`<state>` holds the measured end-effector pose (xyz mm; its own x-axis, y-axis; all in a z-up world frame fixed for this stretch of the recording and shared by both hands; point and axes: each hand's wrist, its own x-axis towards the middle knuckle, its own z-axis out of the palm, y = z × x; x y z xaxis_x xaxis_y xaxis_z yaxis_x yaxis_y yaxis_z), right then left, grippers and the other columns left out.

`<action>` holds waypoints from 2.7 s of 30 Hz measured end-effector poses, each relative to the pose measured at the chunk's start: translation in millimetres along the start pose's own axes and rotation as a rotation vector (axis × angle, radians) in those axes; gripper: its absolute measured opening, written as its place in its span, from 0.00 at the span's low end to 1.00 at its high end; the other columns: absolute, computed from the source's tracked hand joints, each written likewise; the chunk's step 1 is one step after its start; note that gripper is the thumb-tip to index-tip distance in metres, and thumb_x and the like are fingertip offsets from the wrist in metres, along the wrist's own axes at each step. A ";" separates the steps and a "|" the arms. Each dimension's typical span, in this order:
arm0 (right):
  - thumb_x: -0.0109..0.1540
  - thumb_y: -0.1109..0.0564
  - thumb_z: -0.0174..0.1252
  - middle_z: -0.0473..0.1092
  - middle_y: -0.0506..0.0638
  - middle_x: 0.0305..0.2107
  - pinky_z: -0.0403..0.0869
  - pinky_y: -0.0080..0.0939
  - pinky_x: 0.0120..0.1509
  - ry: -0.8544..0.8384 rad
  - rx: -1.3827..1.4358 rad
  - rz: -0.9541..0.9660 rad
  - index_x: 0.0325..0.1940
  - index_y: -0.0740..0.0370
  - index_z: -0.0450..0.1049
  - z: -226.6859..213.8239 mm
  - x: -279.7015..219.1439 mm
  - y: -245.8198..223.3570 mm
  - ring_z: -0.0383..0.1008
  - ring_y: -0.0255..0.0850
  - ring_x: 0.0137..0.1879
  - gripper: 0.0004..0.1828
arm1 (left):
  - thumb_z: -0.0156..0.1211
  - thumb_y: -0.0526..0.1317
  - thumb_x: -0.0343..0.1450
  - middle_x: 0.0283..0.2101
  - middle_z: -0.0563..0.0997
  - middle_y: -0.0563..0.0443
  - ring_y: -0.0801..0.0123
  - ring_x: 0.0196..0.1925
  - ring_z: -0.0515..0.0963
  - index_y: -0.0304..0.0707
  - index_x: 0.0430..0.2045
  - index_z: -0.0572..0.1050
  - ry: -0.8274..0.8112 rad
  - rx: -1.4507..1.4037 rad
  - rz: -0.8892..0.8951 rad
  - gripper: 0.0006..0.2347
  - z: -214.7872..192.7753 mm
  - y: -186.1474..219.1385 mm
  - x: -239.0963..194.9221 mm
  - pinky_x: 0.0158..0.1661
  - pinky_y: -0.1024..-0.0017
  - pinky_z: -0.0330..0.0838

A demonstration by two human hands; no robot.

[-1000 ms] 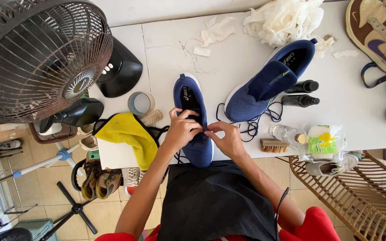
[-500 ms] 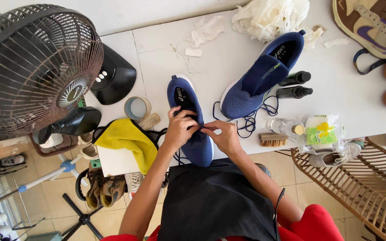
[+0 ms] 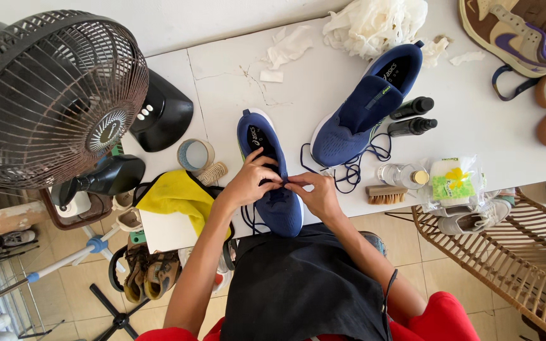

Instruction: The person laces a blue athletic shoe by threading the laces through the eyelets and pulling them taut. They repeatedly adjust the laces and tie them into a knot at the top of the shoe.

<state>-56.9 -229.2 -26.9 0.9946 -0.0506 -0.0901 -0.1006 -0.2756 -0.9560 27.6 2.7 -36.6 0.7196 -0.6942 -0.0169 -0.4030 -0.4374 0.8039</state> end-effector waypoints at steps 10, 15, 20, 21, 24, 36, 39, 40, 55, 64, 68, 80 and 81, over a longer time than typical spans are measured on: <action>0.58 0.62 0.79 0.87 0.52 0.33 0.83 0.42 0.48 0.066 0.050 0.034 0.43 0.54 0.92 6.4 -7.2 4.0 0.89 0.43 0.39 0.10 | 0.79 0.43 0.69 0.33 0.90 0.60 0.61 0.58 0.86 0.49 0.31 0.62 0.045 -0.039 -0.063 0.21 16.8 -14.8 -0.7 0.77 0.53 0.55; 0.59 0.62 0.78 0.87 0.51 0.34 0.83 0.42 0.45 0.063 0.063 0.014 0.43 0.54 0.91 8.2 -8.2 5.2 0.88 0.42 0.38 0.09 | 0.79 0.37 0.67 0.30 0.84 0.53 0.56 0.50 0.85 0.49 0.27 0.65 0.093 0.077 -0.030 0.19 25.8 -10.5 -1.6 0.71 0.55 0.62; 0.61 0.60 0.78 0.86 0.49 0.33 0.83 0.39 0.42 0.107 0.013 -0.075 0.42 0.51 0.91 12.6 -11.4 -1.3 0.87 0.42 0.36 0.06 | 0.80 0.41 0.68 0.35 0.85 0.51 0.48 0.61 0.79 0.49 0.29 0.64 0.095 -0.035 -0.112 0.20 31.5 -22.3 -6.9 0.72 0.50 0.60; 0.62 0.60 0.77 0.86 0.48 0.33 0.84 0.37 0.42 0.128 -0.033 -0.133 0.41 0.50 0.91 14.5 -12.2 -4.5 0.87 0.43 0.35 0.05 | 0.81 0.42 0.67 0.37 0.85 0.51 0.45 0.64 0.77 0.50 0.30 0.65 0.062 -0.034 -0.123 0.20 28.3 -18.9 -6.7 0.72 0.47 0.60; 0.67 0.59 0.72 0.84 0.46 0.36 0.84 0.38 0.42 0.185 -0.093 -0.226 0.43 0.52 0.88 13.2 -19.0 -7.7 0.86 0.44 0.37 0.03 | 0.80 0.45 0.68 0.35 0.85 0.55 0.55 0.58 0.82 0.50 0.30 0.71 -0.025 0.023 -0.088 0.16 6.7 5.5 4.9 0.74 0.50 0.58; 0.62 0.60 0.70 0.83 0.64 0.29 0.78 0.54 0.39 -0.359 -0.169 0.025 0.63 0.66 0.75 -80.3 -21.7 -114.1 0.81 0.55 0.28 0.25 | 0.66 0.52 0.70 0.22 0.80 0.56 0.62 0.54 0.80 0.51 0.20 0.75 -0.116 0.290 -0.030 0.11 -5.8 44.5 -7.5 0.73 0.48 0.53; 0.69 0.42 0.68 0.76 0.63 0.41 0.75 0.64 0.46 -0.280 -0.243 0.104 0.68 0.54 0.69 -35.4 -11.0 -56.6 0.76 0.60 0.39 0.29 | 0.66 0.51 0.68 0.19 0.78 0.56 0.63 0.54 0.78 0.49 0.16 0.75 -0.119 0.366 -0.031 0.13 -1.9 42.7 -14.8 0.75 0.46 0.50; 0.69 0.42 0.68 0.76 0.63 0.41 0.75 0.64 0.46 -0.292 -0.245 0.099 0.68 0.54 0.69 -24.3 -7.7 -41.0 0.76 0.60 0.39 0.29 | 0.66 0.51 0.68 0.19 0.78 0.56 0.63 0.54 0.78 0.49 0.16 0.75 -0.110 0.365 -0.040 0.13 0.3 43.4 -14.7 0.75 0.46 0.50; 0.71 0.49 0.60 0.81 0.69 0.41 0.77 0.69 0.53 -0.560 -0.489 0.059 0.48 0.65 0.83 -77.7 -3.0 -89.8 0.82 0.70 0.48 0.16 | 0.62 0.46 0.74 0.37 0.80 0.59 0.64 0.64 0.76 0.51 0.26 0.72 0.293 0.445 0.060 0.08 -1.1 52.6 -64.3 0.67 0.48 0.59; 0.76 0.49 0.58 0.70 0.47 0.26 0.72 0.48 0.47 -0.399 -0.426 -0.226 0.38 0.51 0.72 -19.7 9.1 -2.6 0.77 0.51 0.39 0.13 | 0.76 0.35 0.72 0.34 0.86 0.48 0.59 0.37 0.85 0.42 0.38 0.82 0.361 -0.199 -0.260 0.06 11.0 35.0 -83.7 0.40 0.65 0.80; 0.76 0.56 0.53 0.75 0.50 0.34 0.69 0.42 0.56 -0.544 0.422 0.074 0.36 0.58 0.74 -38.2 1.4 -36.8 0.73 0.41 0.45 0.14 | 0.75 0.31 0.70 0.35 0.88 0.47 0.57 0.39 0.88 0.40 0.39 0.83 0.334 -0.259 -0.274 0.07 12.6 36.8 -82.7 0.42 0.65 0.82; 0.73 0.37 0.62 0.82 0.50 0.34 0.68 0.57 0.66 -0.409 -0.454 -0.060 0.50 0.50 0.78 -26.2 9.4 -34.6 0.82 0.52 0.48 0.17 | 0.66 0.36 0.78 0.39 0.81 0.44 0.50 0.45 0.86 0.38 0.42 0.80 0.363 -0.150 -0.262 0.04 6.3 42.4 -84.2 0.47 0.57 0.82; 0.73 0.42 0.65 0.81 0.47 0.32 0.67 0.54 0.65 -0.381 -0.467 -0.113 0.45 0.51 0.77 -20.1 9.1 -28.3 0.82 0.49 0.47 0.13 | 0.65 0.40 0.80 0.37 0.79 0.44 0.48 0.44 0.85 0.37 0.38 0.79 0.302 -0.017 -0.241 0.06 1.4 47.2 -81.8 0.46 0.55 0.81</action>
<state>-45.5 -241.2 5.0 0.9296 0.3264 -0.1711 0.0919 -0.6550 -0.7500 -51.1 38.1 1.9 0.9278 -0.3715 -0.0330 -0.1939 -0.5561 0.8082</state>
